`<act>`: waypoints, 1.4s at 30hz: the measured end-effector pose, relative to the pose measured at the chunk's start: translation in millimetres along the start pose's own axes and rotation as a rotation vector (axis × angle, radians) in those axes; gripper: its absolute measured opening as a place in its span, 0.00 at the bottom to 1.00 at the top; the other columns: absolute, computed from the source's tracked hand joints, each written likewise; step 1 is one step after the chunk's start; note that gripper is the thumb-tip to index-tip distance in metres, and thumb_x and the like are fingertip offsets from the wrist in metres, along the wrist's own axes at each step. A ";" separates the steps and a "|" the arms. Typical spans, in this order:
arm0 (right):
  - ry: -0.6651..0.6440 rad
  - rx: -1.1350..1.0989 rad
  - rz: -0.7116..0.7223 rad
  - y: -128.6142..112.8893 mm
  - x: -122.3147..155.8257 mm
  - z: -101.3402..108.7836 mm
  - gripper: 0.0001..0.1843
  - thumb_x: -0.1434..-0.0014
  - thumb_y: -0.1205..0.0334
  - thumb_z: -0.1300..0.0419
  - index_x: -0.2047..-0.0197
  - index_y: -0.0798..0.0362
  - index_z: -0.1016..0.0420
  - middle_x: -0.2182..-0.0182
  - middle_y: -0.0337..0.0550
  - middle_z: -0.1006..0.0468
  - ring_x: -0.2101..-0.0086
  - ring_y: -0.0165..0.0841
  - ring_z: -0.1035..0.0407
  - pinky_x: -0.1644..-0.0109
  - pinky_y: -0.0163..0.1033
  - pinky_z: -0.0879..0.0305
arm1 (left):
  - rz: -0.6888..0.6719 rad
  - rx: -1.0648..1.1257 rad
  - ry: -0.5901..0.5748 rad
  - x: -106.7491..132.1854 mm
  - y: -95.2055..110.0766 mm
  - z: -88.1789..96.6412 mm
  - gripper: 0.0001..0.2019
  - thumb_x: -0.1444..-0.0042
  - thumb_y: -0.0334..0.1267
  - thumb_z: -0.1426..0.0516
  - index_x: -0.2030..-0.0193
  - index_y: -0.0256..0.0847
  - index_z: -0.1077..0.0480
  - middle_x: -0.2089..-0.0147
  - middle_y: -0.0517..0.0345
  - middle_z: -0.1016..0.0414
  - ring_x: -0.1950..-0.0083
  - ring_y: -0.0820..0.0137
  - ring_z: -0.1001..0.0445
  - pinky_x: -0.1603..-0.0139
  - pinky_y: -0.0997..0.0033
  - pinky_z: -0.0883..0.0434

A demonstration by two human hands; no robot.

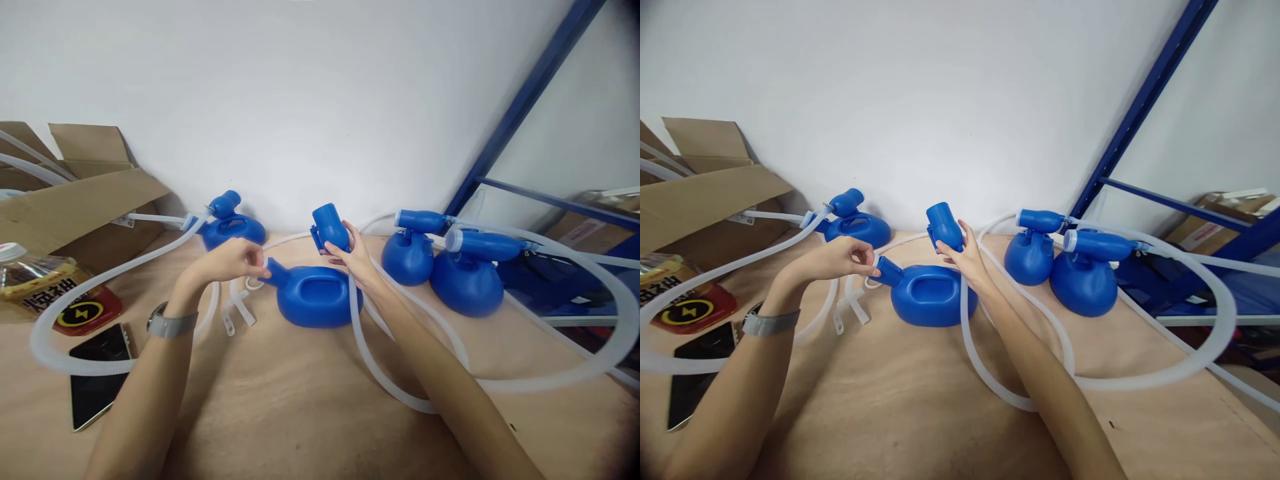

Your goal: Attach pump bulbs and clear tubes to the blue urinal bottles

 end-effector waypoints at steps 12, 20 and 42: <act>-0.058 -0.189 -0.158 19.5 12.0 -11.7 0.40 0.46 0.55 0.24 0.34 0.48 0.34 0.44 0.49 0.19 0.55 0.41 0.16 0.38 0.51 0.22 | 0.015 -0.008 0.083 -8.9 -14.3 -25.6 0.25 0.41 0.60 0.42 0.48 0.41 0.25 0.48 0.48 0.19 0.48 0.54 0.21 0.45 0.58 0.26; -0.045 -0.350 -0.210 25.5 13.2 -12.6 0.35 0.47 0.57 0.23 0.38 0.43 0.29 0.48 0.44 0.16 0.53 0.44 0.16 0.54 0.42 0.15 | -0.119 0.115 0.341 -2.3 -19.6 -45.7 0.28 0.37 0.56 0.42 0.36 0.41 0.33 0.32 0.43 0.27 0.30 0.50 0.29 0.28 0.47 0.34; -0.020 -0.345 -0.215 27.8 8.6 -15.3 0.34 0.51 0.57 0.22 0.43 0.45 0.28 0.45 0.44 0.17 0.61 0.39 0.15 0.57 0.39 0.15 | -0.298 0.205 0.650 8.0 -24.0 -54.7 0.33 0.34 0.44 0.41 0.24 0.42 0.41 0.27 0.40 0.31 0.31 0.52 0.27 0.28 0.44 0.34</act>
Point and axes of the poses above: each hand's wrist, its own x-axis away from the middle knuckle, its own z-axis out of the back of the hand, y = z × x, the point moved 10 cm from there along -x, towards the middle knuckle
